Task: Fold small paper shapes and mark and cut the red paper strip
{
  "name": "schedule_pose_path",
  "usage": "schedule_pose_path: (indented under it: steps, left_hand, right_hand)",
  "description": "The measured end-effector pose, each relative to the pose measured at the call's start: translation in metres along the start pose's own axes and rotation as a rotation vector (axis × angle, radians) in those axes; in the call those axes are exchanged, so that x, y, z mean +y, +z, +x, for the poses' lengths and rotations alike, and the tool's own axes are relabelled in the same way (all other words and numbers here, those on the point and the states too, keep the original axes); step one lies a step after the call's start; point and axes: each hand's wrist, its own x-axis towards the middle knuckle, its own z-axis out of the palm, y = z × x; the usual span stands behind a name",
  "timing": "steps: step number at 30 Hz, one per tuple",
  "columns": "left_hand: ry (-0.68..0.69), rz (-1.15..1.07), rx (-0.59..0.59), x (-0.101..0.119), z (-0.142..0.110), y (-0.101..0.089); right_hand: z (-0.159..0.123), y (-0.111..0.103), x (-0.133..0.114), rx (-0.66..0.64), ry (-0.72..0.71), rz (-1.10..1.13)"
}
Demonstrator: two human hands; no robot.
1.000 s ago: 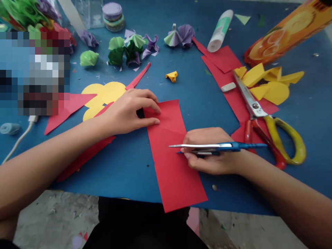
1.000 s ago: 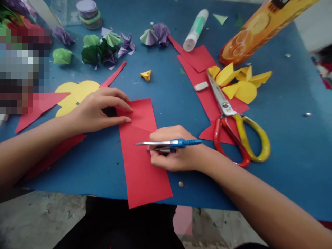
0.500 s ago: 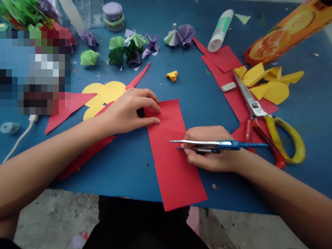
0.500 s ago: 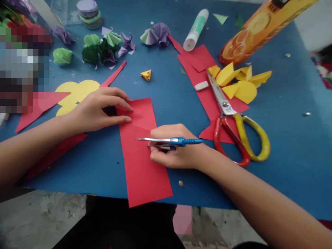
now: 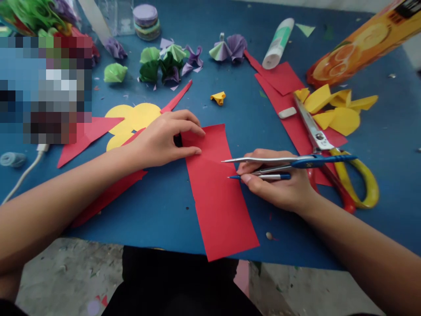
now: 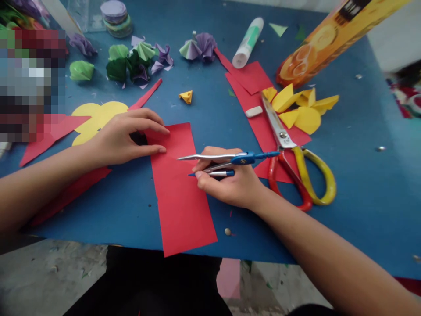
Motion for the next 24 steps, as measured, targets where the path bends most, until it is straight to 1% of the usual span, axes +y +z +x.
schedule_pose_path:
  steps: [4, 8, 10, 14, 19, 24]
  left_hand:
    - [-0.014, 0.018, 0.043, -0.003, 0.0, 0.001]
    - [0.012, 0.023, 0.074, -0.008, -0.001, 0.002]
    - [0.025, 0.016, 0.079, -0.01, -0.001, 0.002]
    - [0.041, 0.004, 0.067, -0.011, -0.001, 0.003]
    - [0.045, 0.004, 0.055, -0.011, -0.001, 0.003]
    - [0.061, 0.014, 0.05, -0.012, -0.001, 0.003]
  right_hand:
    - [0.002, 0.003, -0.005, 0.059, 0.062, 0.013]
    - [0.003, 0.005, -0.005, 0.069, 0.169, 0.044]
    - [0.004, 0.006, -0.002, 0.07, 0.192, 0.051]
    - [0.005, 0.004, 0.001, 0.067, 0.186, 0.045]
    - [0.006, 0.004, -0.002, 0.045, 0.15, -0.047]
    - [0.005, 0.006, -0.002, 0.043, 0.138, -0.065]
